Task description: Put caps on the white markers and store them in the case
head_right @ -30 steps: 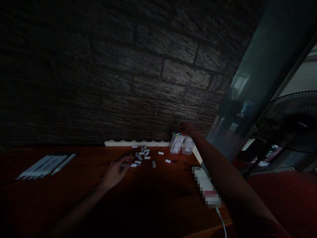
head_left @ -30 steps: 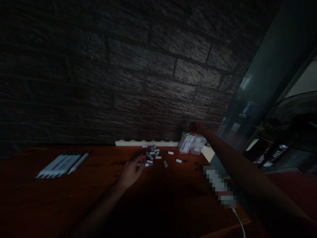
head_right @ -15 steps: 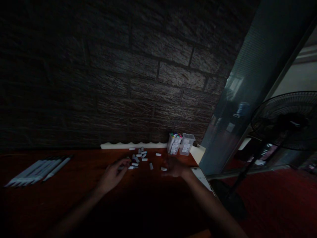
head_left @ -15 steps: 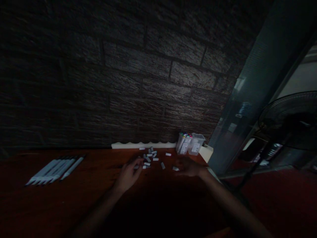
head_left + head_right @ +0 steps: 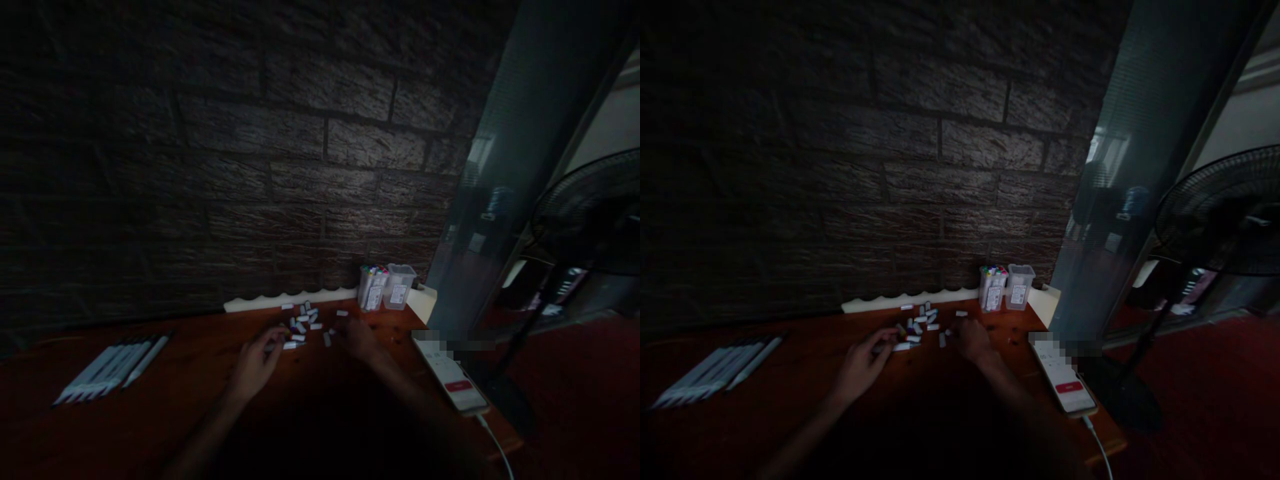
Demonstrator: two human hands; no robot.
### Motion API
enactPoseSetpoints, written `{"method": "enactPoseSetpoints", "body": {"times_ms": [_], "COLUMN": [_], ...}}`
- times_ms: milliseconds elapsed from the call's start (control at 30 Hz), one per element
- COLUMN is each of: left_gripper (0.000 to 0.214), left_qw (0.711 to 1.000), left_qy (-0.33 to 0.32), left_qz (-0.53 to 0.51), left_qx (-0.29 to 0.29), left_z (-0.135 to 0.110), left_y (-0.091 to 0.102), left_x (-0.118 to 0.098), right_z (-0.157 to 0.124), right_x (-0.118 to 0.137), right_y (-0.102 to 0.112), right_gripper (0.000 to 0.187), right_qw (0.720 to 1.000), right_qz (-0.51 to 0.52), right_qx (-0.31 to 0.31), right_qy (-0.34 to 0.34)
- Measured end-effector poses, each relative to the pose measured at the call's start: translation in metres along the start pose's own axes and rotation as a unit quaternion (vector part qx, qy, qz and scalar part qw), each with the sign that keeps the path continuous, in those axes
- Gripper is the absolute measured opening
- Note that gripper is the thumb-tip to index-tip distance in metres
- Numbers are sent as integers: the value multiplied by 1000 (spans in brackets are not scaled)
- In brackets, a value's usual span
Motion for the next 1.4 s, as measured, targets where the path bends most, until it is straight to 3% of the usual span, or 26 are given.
{"method": "enactPoseSetpoints", "body": {"times_ms": [200, 333, 467, 633, 800, 1400], "left_gripper": [33, 30, 27, 24, 22, 19], "left_qw": [1000, 1000, 998, 998, 998, 992], "left_qy": [11, 2, -9, -13, -22, -51], "left_qz": [11, 28, 56, 59, 52, 87], "left_qx": [6, -7, 6, 26, 42, 71], "left_z": [1, 0, -1, -2, -3, -4], "left_y": [0, 8, 4, -5, -12, -20], "left_x": [-4, -10, -8, -9, -12, -12], "right_z": [-3, -3, -6, -10, -10, -10], "right_x": [-7, -6, 1, 11, 17, 13], "right_y": [13, 7, 1, 8, 1, -8], "right_gripper": [22, 21, 17, 11, 13, 19], "right_qw": [999, 998, 995, 989, 986, 993], "right_qz": [12, 36, 72, 100, 122, 91], "right_qx": [-51, -40, -43, -74, -44, 3], "right_qy": [12, 25, 49, 76, 103, 72]}}
Point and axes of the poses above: each hand's wrist, its own z-axis towards the middle knuckle, its own y-axis out of the back of the hand, x = y × z, the point moved 10 cm from there along z, towards the middle knuckle, and after that the axes turned 1 degree about -y, right-handed, at the moved point
